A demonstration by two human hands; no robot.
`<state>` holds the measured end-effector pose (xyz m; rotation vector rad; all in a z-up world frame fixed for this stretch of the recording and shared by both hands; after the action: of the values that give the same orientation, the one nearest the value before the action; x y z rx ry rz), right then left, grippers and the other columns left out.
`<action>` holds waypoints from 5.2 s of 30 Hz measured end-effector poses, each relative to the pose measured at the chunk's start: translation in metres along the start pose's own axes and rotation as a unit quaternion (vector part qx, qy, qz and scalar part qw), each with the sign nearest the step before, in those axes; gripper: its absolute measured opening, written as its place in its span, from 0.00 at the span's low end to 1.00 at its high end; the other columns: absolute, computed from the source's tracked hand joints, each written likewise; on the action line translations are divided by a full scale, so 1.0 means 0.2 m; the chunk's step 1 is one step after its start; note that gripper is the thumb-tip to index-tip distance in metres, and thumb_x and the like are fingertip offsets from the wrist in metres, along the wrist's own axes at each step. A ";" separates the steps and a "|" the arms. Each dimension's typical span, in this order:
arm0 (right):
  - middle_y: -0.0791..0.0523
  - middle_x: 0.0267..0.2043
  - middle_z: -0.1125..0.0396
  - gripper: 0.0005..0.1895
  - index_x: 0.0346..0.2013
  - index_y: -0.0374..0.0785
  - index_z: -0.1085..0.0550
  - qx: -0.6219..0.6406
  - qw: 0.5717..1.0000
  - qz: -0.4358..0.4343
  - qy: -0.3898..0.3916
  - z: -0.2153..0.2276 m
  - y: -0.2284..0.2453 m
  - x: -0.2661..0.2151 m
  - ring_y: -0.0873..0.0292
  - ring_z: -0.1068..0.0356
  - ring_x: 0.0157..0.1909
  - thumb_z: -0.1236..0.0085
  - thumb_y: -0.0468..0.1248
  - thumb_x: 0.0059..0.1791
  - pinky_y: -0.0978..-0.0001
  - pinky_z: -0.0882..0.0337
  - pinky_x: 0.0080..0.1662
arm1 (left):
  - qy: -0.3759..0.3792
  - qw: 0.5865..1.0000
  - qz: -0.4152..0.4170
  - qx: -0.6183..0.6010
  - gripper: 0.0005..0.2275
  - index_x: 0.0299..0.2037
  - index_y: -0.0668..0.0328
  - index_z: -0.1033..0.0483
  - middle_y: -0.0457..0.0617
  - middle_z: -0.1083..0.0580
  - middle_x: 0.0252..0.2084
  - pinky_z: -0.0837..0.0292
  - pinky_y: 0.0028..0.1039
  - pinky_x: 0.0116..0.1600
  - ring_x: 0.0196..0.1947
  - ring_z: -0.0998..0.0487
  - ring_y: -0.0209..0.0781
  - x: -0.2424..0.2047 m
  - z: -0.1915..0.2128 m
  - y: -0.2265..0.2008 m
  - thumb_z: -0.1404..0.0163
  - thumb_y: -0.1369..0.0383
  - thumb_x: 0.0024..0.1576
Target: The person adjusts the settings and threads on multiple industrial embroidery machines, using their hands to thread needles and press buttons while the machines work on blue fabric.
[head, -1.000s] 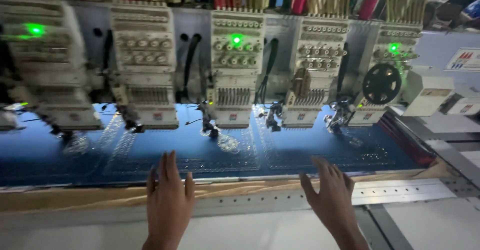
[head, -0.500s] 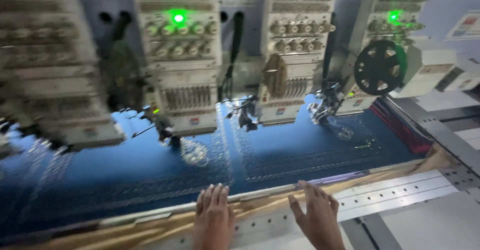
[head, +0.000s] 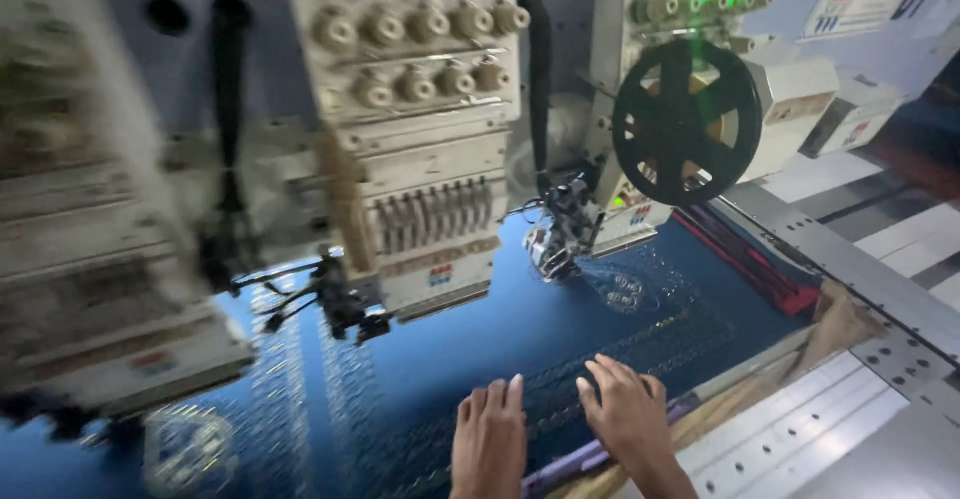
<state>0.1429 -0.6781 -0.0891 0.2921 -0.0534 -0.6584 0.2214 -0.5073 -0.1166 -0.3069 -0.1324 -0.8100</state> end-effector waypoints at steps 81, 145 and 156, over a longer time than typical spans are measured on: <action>0.61 0.77 0.53 0.33 0.74 0.66 0.47 -0.074 0.970 0.233 0.006 -0.78 2.15 -0.66 0.43 0.55 0.77 0.63 0.64 0.54 0.45 0.52 0.72 | -0.133 0.925 0.277 0.223 0.07 0.24 0.43 0.28 0.41 0.31 0.26 0.29 0.35 0.38 0.29 0.26 0.43 -1.37 0.73 2.12 0.48 0.68 0.54; 0.54 0.76 0.48 0.32 0.68 0.48 0.35 0.026 0.928 0.371 0.006 -1.65 4.02 -2.11 0.50 0.50 0.77 0.56 0.58 0.53 0.50 0.53 0.73 | -0.223 0.863 0.453 0.019 0.14 0.48 0.47 0.22 0.47 0.18 0.39 0.21 0.39 0.42 0.38 0.15 0.47 -3.18 1.44 3.63 0.54 0.77 0.56; 0.63 0.78 0.54 0.32 0.73 0.59 0.44 -0.006 0.917 0.396 0.048 -1.78 4.88 -2.52 0.52 0.60 0.80 0.62 0.57 0.54 0.49 0.63 0.75 | -0.167 0.884 0.434 0.039 0.25 0.65 0.45 0.30 0.48 0.19 0.36 0.29 0.44 0.48 0.36 0.18 0.51 -3.43 1.73 4.16 0.54 0.79 0.56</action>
<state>0.3759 0.4519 -0.1301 0.2628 -0.0669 0.1648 0.3588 0.6170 -0.1301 -0.3826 -0.3215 0.1487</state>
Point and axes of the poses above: each hand's wrist, its own x-axis towards the middle knuckle, its own z-axis out of the back of the hand, y = z × x, the point moved 5 cm from there along x, towards the middle knuckle
